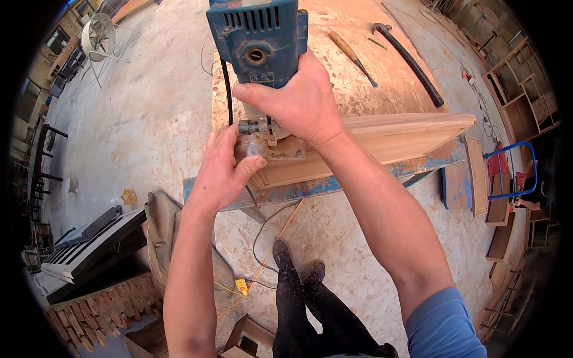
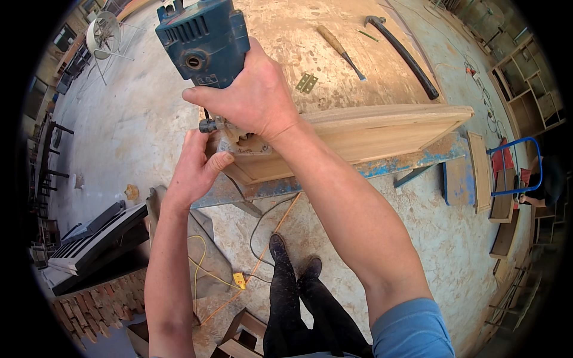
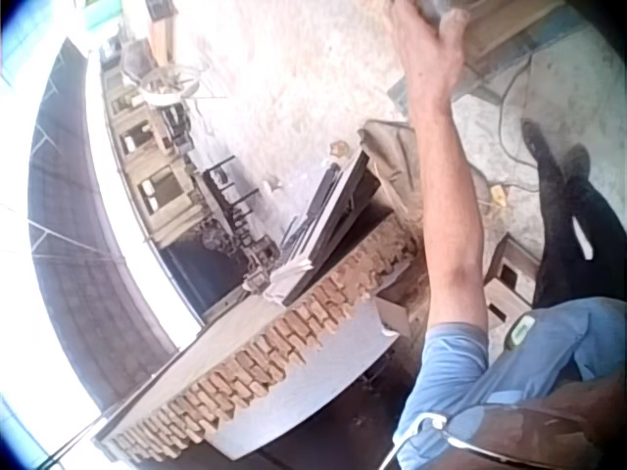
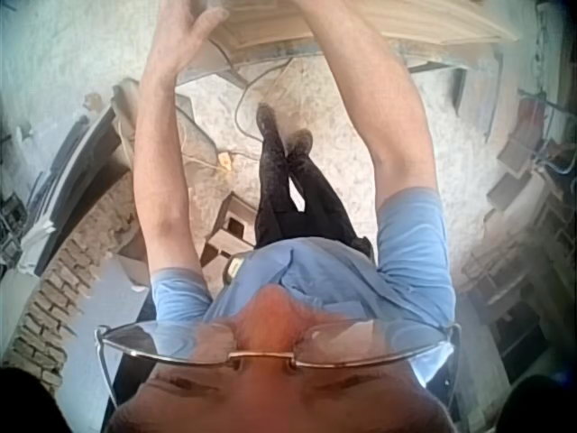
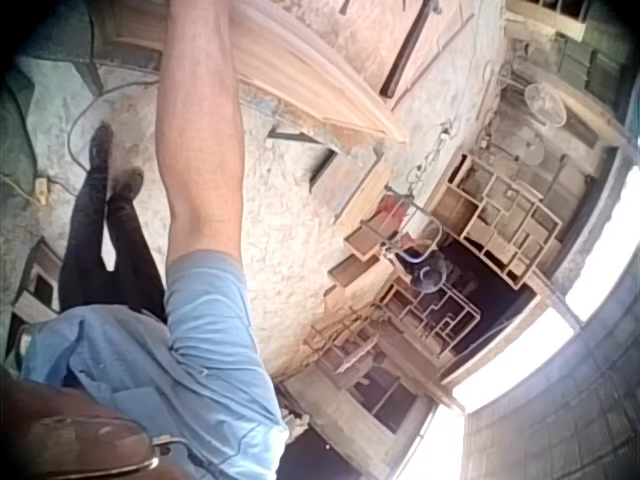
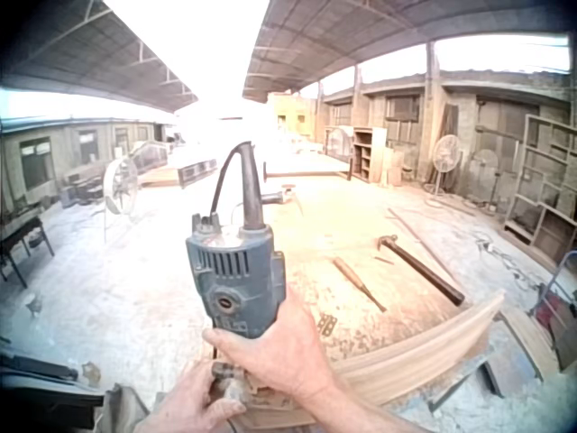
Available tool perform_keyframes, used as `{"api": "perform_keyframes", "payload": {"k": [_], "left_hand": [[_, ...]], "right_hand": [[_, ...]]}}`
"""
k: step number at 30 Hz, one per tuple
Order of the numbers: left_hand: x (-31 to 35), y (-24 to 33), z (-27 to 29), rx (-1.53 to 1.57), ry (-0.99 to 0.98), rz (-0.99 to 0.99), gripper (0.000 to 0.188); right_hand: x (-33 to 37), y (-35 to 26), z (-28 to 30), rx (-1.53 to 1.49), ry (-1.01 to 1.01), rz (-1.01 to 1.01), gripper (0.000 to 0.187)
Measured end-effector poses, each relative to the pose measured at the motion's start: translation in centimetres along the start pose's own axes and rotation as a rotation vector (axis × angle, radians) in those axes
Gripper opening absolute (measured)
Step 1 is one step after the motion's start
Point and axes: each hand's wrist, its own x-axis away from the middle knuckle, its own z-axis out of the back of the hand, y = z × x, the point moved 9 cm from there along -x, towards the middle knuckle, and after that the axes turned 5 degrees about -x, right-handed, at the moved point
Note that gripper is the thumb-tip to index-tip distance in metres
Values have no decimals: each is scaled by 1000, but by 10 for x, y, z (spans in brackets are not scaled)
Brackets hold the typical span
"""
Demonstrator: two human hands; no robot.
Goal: The person hammers nails into a wooden frame using a hammer and then uses a handheld electric router to shape the edges of the wood. The person works at a workbench in a workshop.
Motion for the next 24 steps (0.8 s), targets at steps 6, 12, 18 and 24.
{"api": "perform_keyframes", "payload": {"k": [6,12,18,24], "left_hand": [[-1,3,1,-17,2,-6,74],[-1,2,0,-76,7,-22,73],[-2,7,-1,-179,-3,-69,70],[-1,9,0,-196,-13,-82,73]], "right_hand": [[0,-2,0,-6,7,5,68],[0,-5,0,10,-5,21,67],[2,-3,0,-31,-30,-16,67],[5,-6,0,-23,-53,-63,67]]}}
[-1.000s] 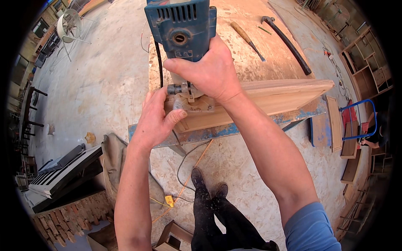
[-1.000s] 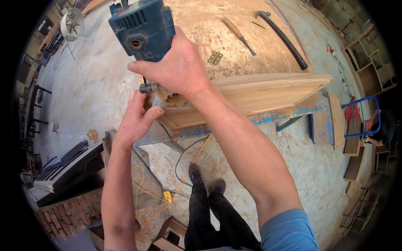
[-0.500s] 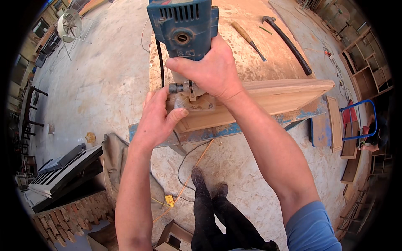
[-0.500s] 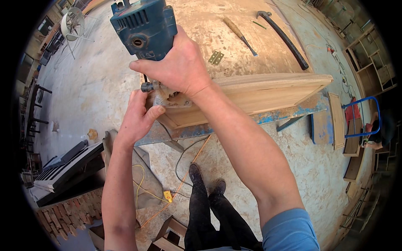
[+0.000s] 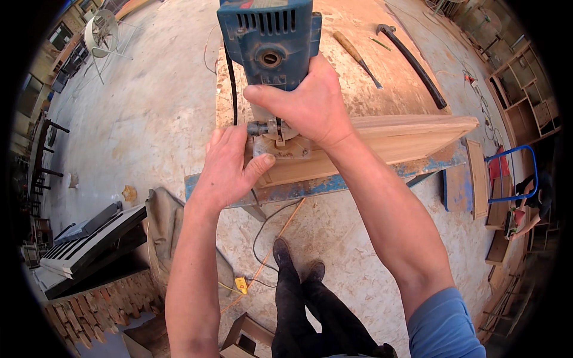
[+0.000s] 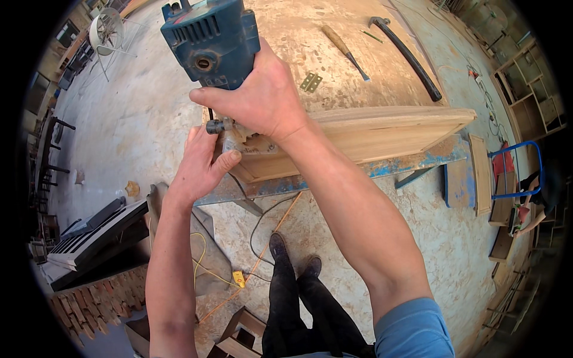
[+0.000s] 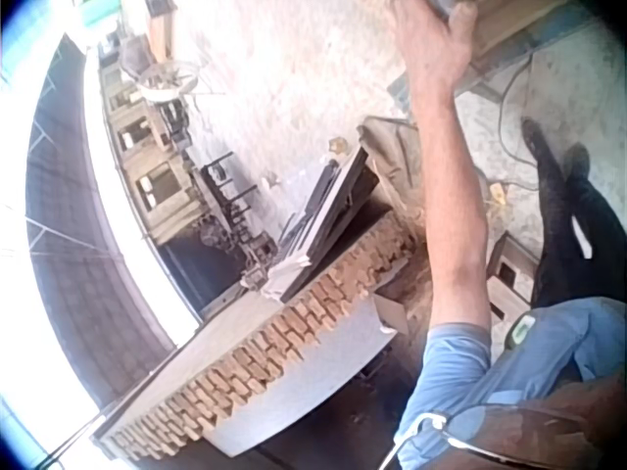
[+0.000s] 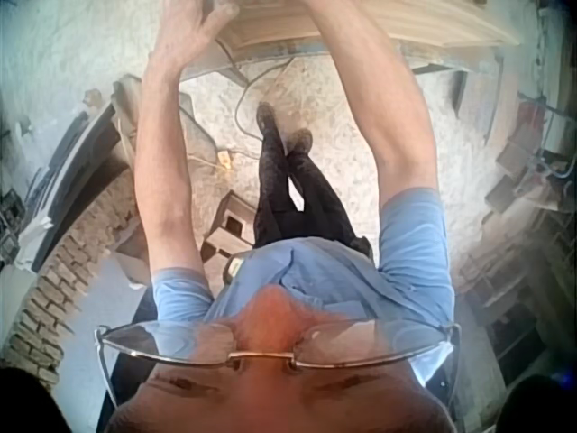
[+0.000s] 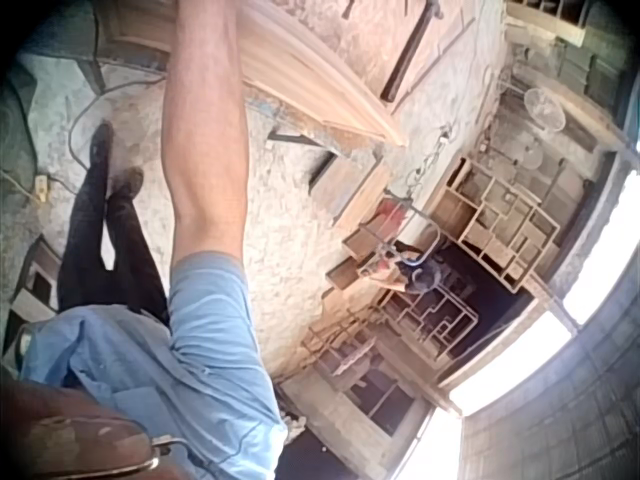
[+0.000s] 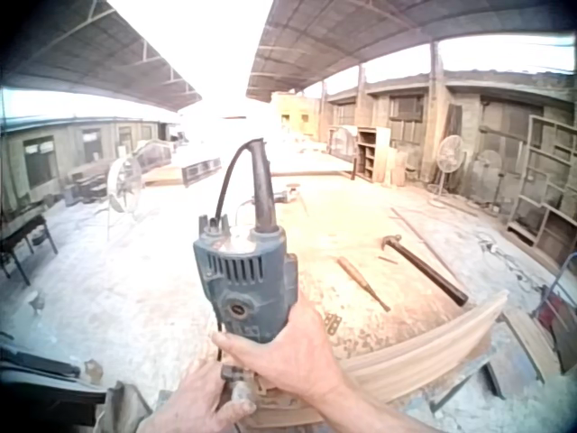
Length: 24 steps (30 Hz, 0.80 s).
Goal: The person hammers nails into a wooden frame using a hammer and then uses a handheld electric router to shape the edges of the wood. The person works at a workbench in a workshop.
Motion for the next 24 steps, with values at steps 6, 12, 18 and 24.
{"api": "perform_keyframes", "payload": {"k": [6,12,18,24], "left_hand": [[0,1,0,36,-13,1,82],[-1,1,-2,20,-22,-16,83],[0,1,-1,26,-30,35,70],[-1,2,0,21,24,27,59]], "right_hand": [[4,0,5,3,17,-7,67],[5,-3,7,-2,17,5,68],[-1,2,3,-4,7,31,66],[-4,1,2,-9,2,26,64]]}}
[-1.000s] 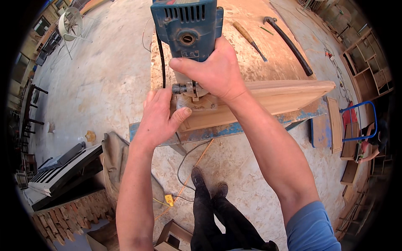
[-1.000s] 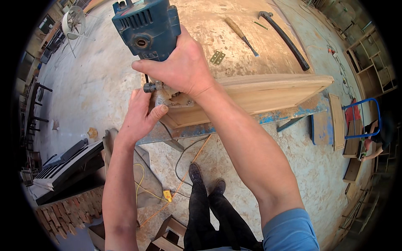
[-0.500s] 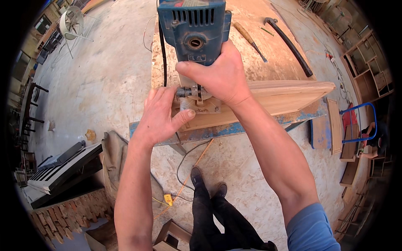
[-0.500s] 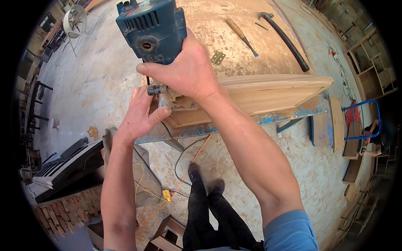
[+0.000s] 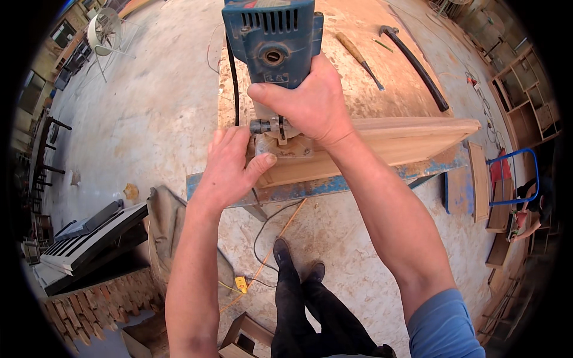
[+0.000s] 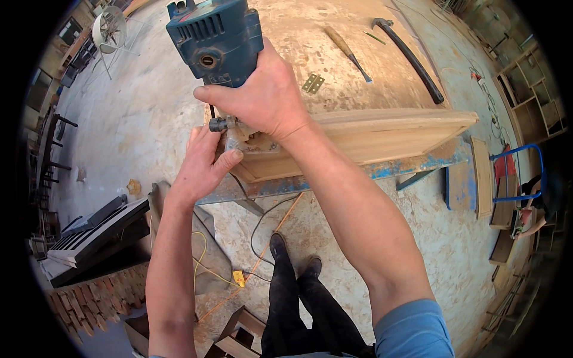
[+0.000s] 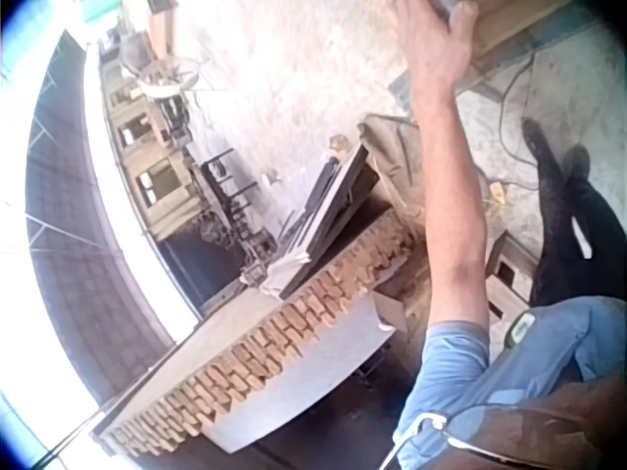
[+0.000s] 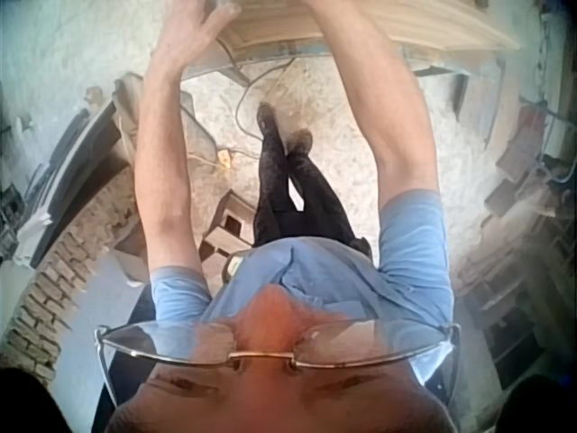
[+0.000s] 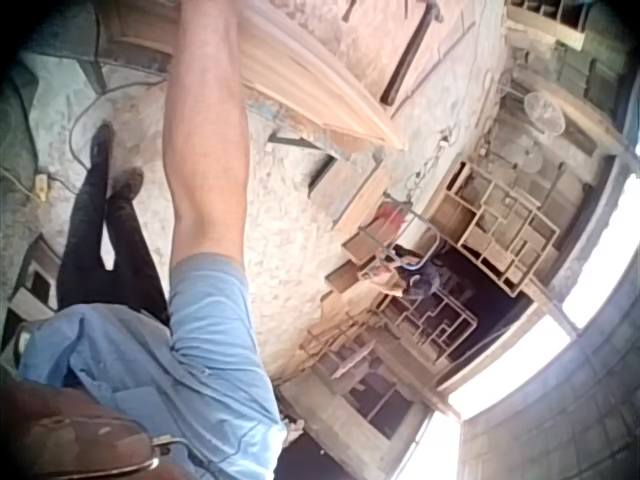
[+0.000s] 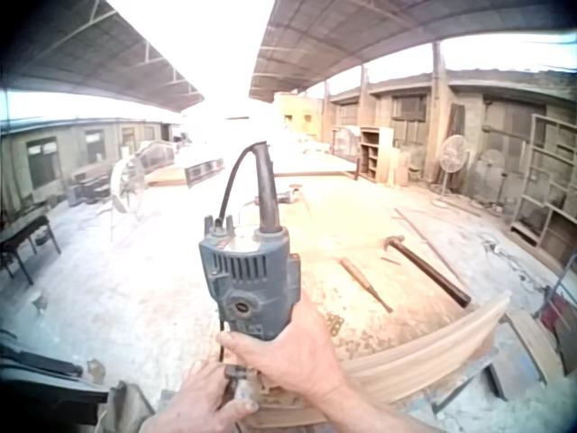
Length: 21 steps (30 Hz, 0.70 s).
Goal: The person hammers nails into a wooden frame using a hammer and then uses a handheld electric router to shape the edges of the wood. The person works at a workbench in a workshop.
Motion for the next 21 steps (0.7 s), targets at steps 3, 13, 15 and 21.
{"api": "perform_keyframes", "payload": {"k": [3,13,15,21], "left_hand": [[0,0,0,-8,-18,15,58],[2,-6,-2,30,-24,-57,72],[1,-5,-1,46,-35,-78,73],[1,1,4,0,-73,-110,89]], "right_hand": [[0,-2,1,42,13,-8,64],[6,0,4,33,47,-57,67],[9,-4,4,30,34,-43,68],[11,-3,1,20,12,-35,67]]}}
